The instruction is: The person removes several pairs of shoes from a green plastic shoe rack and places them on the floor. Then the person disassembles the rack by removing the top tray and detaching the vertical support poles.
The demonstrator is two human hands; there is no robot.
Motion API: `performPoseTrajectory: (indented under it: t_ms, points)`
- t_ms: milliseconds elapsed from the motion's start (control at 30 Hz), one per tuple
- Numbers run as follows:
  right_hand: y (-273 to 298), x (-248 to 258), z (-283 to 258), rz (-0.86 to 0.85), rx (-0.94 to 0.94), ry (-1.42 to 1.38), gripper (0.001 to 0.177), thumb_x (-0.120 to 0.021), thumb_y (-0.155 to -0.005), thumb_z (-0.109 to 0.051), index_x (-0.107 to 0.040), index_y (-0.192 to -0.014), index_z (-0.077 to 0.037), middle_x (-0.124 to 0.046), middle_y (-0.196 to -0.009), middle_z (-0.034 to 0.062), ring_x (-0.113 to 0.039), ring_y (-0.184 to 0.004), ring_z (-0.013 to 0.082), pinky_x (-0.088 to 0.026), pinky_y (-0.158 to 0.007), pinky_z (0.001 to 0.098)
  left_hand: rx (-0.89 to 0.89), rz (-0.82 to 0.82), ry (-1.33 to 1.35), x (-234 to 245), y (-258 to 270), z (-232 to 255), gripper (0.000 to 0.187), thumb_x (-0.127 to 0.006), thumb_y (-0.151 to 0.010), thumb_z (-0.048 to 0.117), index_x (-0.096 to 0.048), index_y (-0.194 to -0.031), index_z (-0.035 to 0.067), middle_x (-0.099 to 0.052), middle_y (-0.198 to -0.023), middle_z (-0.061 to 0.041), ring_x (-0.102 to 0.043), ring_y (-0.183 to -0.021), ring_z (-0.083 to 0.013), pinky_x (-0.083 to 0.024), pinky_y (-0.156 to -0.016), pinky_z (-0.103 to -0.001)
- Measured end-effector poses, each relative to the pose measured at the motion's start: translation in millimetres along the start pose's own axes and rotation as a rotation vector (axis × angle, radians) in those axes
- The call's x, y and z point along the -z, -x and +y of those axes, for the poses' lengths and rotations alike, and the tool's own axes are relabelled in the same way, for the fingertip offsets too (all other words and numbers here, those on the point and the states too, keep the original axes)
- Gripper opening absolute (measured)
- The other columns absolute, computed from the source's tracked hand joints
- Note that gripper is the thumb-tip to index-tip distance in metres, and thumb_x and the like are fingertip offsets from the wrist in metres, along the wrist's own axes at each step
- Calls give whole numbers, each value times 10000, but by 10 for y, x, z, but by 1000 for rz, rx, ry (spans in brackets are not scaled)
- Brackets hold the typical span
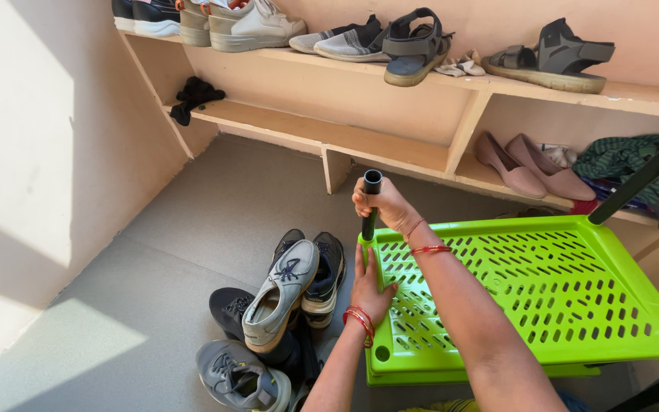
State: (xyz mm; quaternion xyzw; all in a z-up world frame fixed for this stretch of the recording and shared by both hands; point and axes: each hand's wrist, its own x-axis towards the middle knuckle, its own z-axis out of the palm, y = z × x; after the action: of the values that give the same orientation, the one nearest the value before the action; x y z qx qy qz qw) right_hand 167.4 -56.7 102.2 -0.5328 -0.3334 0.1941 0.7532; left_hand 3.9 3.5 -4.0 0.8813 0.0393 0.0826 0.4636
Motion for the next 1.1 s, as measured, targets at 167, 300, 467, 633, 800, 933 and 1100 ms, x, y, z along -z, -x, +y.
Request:
performPoseTrajectory:
  t_ms: [167,300,467,633,800,933,1100]
  points:
    - [108,-460,304,818,408,695,374,-843,-831,-250,-573,-1014,-66,-640,-795,-39,-615,-708,68,-507,-651,246,48,-53,-25,16,-25,18,982,-787,-797,197,-219,-1590,84,35,-1729,-117,-482,-1388,-341,-457,-1092,-398]
    - [152,-507,580,708,311,305,278,-801,-939,-258,-584,-997,-93,-585,-854,-67,-531,-768,49,-489,-698,231,18,-22,2,12,-20,7,944,-780,-795,179,-289,-1598,102,5,-1731,-121,-485,-1392,-362,-475,-1076,-407]
    - [87,-127,573,532,207,179,298,-810,-921,-293,-600,-883,-84,-539,-756,-37,-485,-652,67,-410,-603,240,-1,-9,27,-7,-28,-1,1022,-809,-792,218,-197,-1591,43,9,-1717,-123,-449,-1413,-354,-453,-1090,-404]
    - [46,212,259,-98,4,-113,328,-810,-926,-253,-559,-800,-83,-508,-687,-3,-478,-590,93,-401,-568,263,-31,16,29,-4,8,5,1037,-818,-799,193,-184,-1604,34,2,-1705,-138,-400,-1441,-363,-425,-1118,-398]
    - [9,-90,163,290,45,240,321,-813,-878,-225,-554,-840,-40,-539,-704,19,-484,-586,121,-421,-553,293,0,-9,31,-14,0,-40,1018,-802,-790,201,-193,-1591,46,2,-1714,-126,-438,-1420,-342,-439,-1105,-391]
    - [113,-661,424,901,299,478,322,-764,-903,-296,-545,-969,-70,-569,-776,-46,-511,-701,87,-464,-637,260,33,-45,76,-92,-32,-153,780,-745,-786,132,-452,-1509,136,-17,-1719,-154,-473,-1417,-337,-468,-1093,-400]
    - [71,-668,551,893,242,259,306,-754,-936,-337,-569,-955,-95,-573,-787,-72,-500,-722,52,-439,-651,228,-132,36,-1,-106,-15,-199,785,-808,-833,161,-444,-1527,115,-149,-1654,-137,-441,-1438,-399,-455,-1120,-424]
